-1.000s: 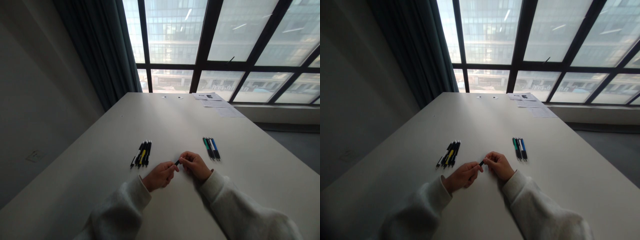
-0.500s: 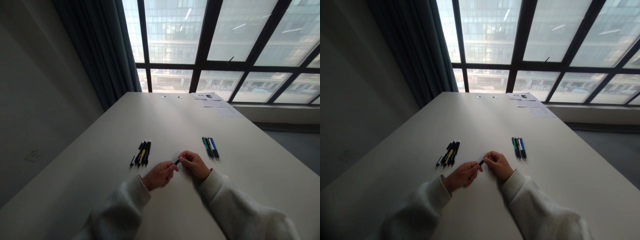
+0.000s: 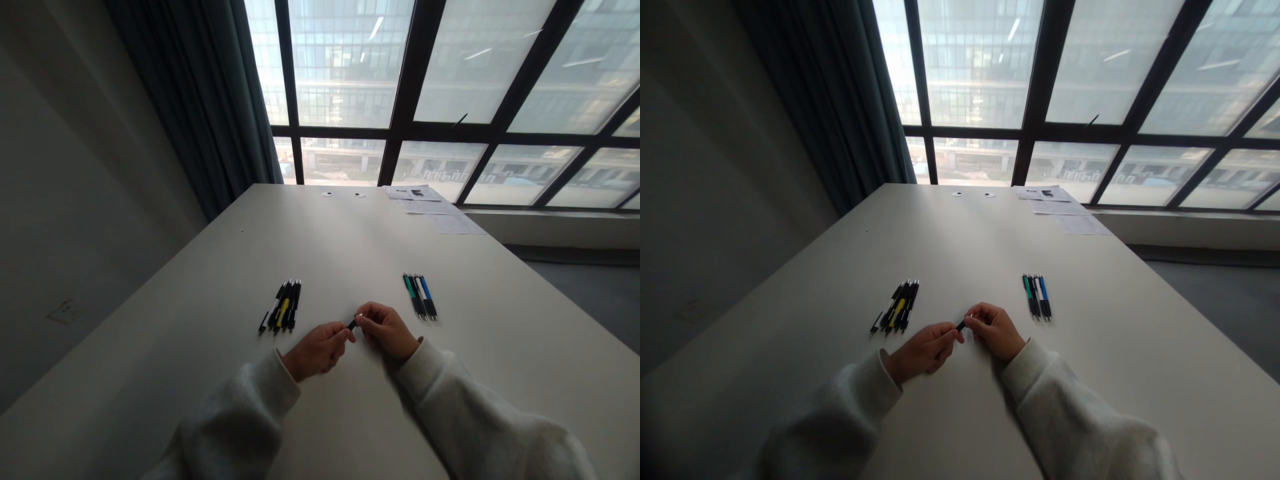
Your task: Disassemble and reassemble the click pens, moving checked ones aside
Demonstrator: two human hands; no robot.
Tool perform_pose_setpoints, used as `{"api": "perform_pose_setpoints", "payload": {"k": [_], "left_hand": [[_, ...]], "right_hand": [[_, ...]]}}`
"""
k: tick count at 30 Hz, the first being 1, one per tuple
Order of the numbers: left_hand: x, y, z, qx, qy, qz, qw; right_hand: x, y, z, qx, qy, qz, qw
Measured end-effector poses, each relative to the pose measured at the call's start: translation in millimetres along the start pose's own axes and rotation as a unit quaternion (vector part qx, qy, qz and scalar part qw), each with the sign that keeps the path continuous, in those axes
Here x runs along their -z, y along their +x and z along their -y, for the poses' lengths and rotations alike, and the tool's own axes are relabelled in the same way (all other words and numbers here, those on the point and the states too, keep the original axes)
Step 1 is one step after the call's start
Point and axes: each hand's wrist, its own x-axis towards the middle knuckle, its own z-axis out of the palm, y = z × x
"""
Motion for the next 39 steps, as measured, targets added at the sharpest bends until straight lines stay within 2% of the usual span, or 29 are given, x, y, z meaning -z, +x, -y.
{"api": "perform_pose_setpoints", "payload": {"k": [5,13,22,28,32,39], "left_hand": [[-1.0,-1.2,-0.8,-0.005,0.004,-0.002,1.0],[-1.7,-2.5,-2.1,-0.002,0.011,-0.002,1.0],[-0.4,-5.5,-2.4,0.021,0.021,0.009,1.0],[-0.7,-2.0,0.9,0.002,0.027,0.008,1.0],[-1.7,-0.5,2.0,-0.013,0.037,0.01,0.999],[-2.0,-1.9,-0.9,0.007,0.018,0.009,1.0]], "right_hand": [[2.5,-1.0,-1.1,0.005,0.022,0.021,1.0],[0.2,0.4,-4.6,0.01,0.002,-0.002,1.0],[6.6,0.0,-7.9,0.026,0.008,0.058,0.998],[4.2,1.1,-8.2,0.043,0.016,0.078,0.996],[3.0,1.7,-8.0,0.05,0.019,0.078,0.996],[4.3,2.5,-10.3,0.054,-0.002,0.068,0.996]]}}
